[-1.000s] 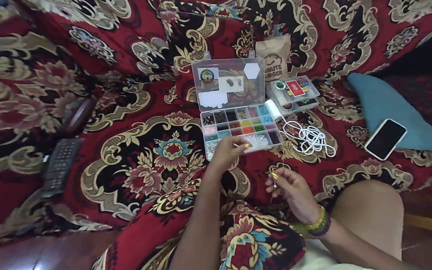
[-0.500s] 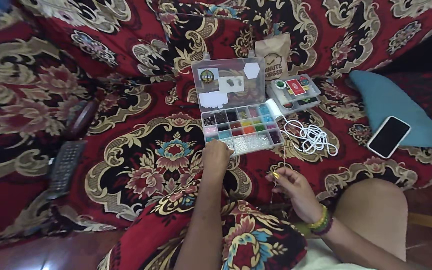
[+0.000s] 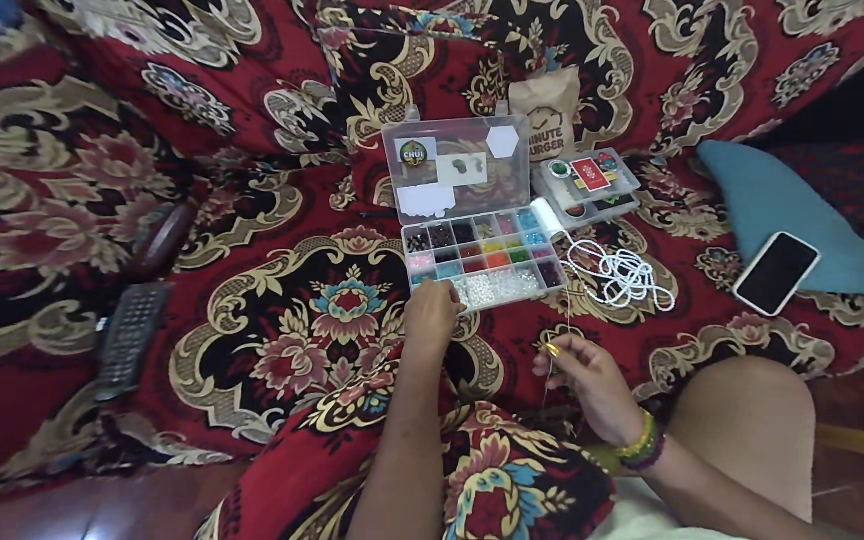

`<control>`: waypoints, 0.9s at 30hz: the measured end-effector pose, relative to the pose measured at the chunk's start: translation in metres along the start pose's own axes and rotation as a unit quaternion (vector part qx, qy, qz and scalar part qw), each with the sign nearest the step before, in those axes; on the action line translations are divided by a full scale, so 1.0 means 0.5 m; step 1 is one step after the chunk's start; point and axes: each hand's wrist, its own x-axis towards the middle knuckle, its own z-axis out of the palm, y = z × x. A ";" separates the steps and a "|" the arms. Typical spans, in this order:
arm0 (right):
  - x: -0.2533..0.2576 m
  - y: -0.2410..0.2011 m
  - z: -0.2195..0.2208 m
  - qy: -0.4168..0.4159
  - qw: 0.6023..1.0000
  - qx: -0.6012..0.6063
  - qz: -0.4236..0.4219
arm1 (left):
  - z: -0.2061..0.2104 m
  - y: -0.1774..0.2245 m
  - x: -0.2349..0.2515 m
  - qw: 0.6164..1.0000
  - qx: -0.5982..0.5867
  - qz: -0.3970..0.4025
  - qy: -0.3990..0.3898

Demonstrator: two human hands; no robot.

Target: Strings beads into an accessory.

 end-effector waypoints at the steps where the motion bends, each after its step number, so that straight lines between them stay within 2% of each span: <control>1: 0.000 -0.001 0.000 0.000 1.000 0.006 0.000 | 0.003 0.001 -0.003 0.998 -0.048 0.035 0.012; 3: -0.001 -0.002 -0.001 0.000 1.000 0.011 -0.005 | 0.023 0.007 -0.002 0.973 -0.201 0.111 -0.018; 6: 0.000 -0.001 -0.003 0.002 1.000 0.018 -0.014 | 0.075 0.028 -0.001 0.862 -0.458 0.134 -0.170; 8: 0.000 -0.002 -0.004 0.008 1.000 0.019 -0.016 | 0.100 0.035 0.004 0.805 -0.525 0.114 -0.252; 10: -0.001 -0.002 -0.004 0.013 1.000 0.016 -0.015 | 0.112 0.038 0.008 0.778 -0.547 0.102 -0.292; 12: 0.000 -0.001 -0.004 0.020 0.999 0.019 -0.016 | 0.116 0.042 0.006 0.771 -0.549 0.092 -0.309; 18: -0.002 0.000 -0.001 0.015 0.999 0.035 -0.010 | 0.124 0.047 0.004 0.781 -0.517 0.090 -0.339; 27: -0.003 0.007 -0.003 0.000 0.999 0.034 -0.020 | 0.129 0.045 0.005 0.777 -0.510 0.112 -0.353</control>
